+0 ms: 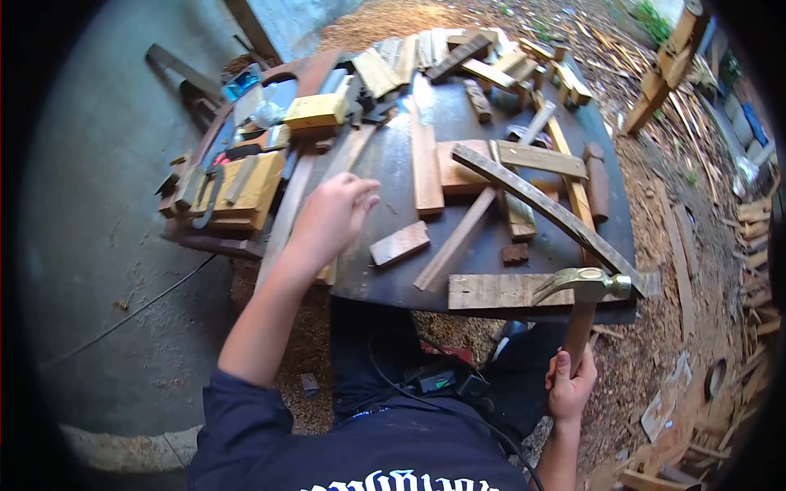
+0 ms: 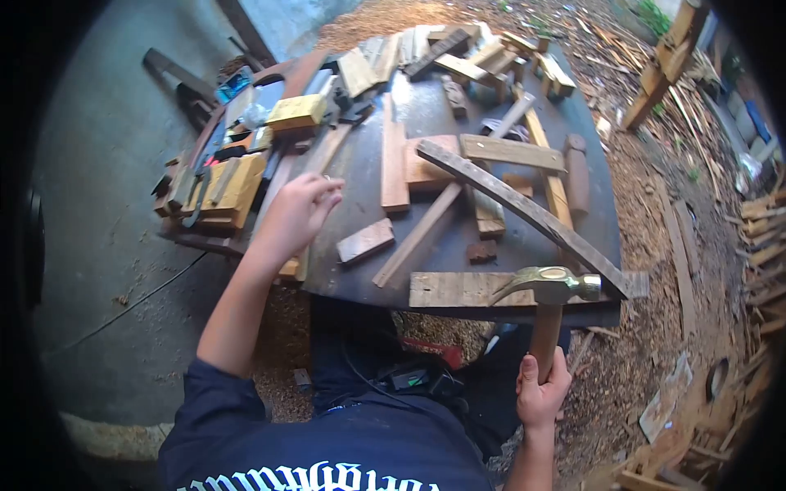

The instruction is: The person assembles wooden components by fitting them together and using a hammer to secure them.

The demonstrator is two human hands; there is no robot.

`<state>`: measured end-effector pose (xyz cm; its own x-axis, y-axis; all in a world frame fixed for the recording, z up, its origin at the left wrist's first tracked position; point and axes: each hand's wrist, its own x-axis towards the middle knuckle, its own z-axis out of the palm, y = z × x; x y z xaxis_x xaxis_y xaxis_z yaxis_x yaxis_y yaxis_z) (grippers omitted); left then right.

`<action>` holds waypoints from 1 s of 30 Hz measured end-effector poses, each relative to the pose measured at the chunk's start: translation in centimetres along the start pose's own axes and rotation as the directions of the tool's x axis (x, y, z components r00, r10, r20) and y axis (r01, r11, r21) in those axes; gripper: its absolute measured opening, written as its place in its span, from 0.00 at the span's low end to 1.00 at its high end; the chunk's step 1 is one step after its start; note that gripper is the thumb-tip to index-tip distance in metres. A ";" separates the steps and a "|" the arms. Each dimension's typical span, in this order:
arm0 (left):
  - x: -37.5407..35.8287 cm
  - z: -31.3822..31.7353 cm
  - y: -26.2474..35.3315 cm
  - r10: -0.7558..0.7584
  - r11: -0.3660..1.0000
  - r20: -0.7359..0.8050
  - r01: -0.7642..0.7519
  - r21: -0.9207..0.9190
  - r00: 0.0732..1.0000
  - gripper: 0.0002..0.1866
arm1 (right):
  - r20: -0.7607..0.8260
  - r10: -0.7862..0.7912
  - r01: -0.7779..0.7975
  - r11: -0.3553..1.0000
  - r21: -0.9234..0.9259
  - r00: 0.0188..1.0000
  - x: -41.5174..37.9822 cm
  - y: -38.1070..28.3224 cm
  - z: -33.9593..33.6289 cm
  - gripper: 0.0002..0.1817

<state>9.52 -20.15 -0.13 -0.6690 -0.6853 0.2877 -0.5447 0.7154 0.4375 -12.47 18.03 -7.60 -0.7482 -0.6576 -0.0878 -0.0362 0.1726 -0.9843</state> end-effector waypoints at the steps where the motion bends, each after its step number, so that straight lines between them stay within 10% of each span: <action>1: -0.9 -0.1 2.3 0.042 0.997 0.031 -0.040 -0.063 0.999 0.10 | -0.023 0.002 -0.003 1.000 -0.007 1.000 -0.3 -0.1 -0.1 0.22; 6: -4.7 2.8 7.5 -0.065 0.955 0.043 0.075 -0.287 0.997 0.10 | -0.053 -0.041 0.030 0.980 -0.194 0.998 -1.5 1.2 -2.0 0.19; 14: -2.9 4.1 9.4 0.181 0.984 -0.133 -0.180 0.013 0.974 0.12 | -0.041 0.047 -0.056 0.964 -0.259 0.998 -2.8 3.6 -1.9 0.15; 22: 0.6 11.2 15.4 0.302 0.908 0.218 -0.350 0.230 0.928 0.15 | -0.006 0.106 -0.106 0.980 -0.169 0.994 -3.1 4.4 -1.1 0.17; 30: -1.8 7.4 20.5 0.473 0.878 0.323 -0.467 -0.101 0.820 0.12 | -0.094 0.015 -0.039 0.965 -0.260 0.995 -8.7 5.7 -6.5 0.17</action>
<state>-4.13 -3.24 2.03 -0.9693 -0.1794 0.1680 -0.1148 0.9349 0.3358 -10.45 29.47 -11.50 -0.8078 -0.5829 -0.0874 -0.1779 0.3824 -0.9067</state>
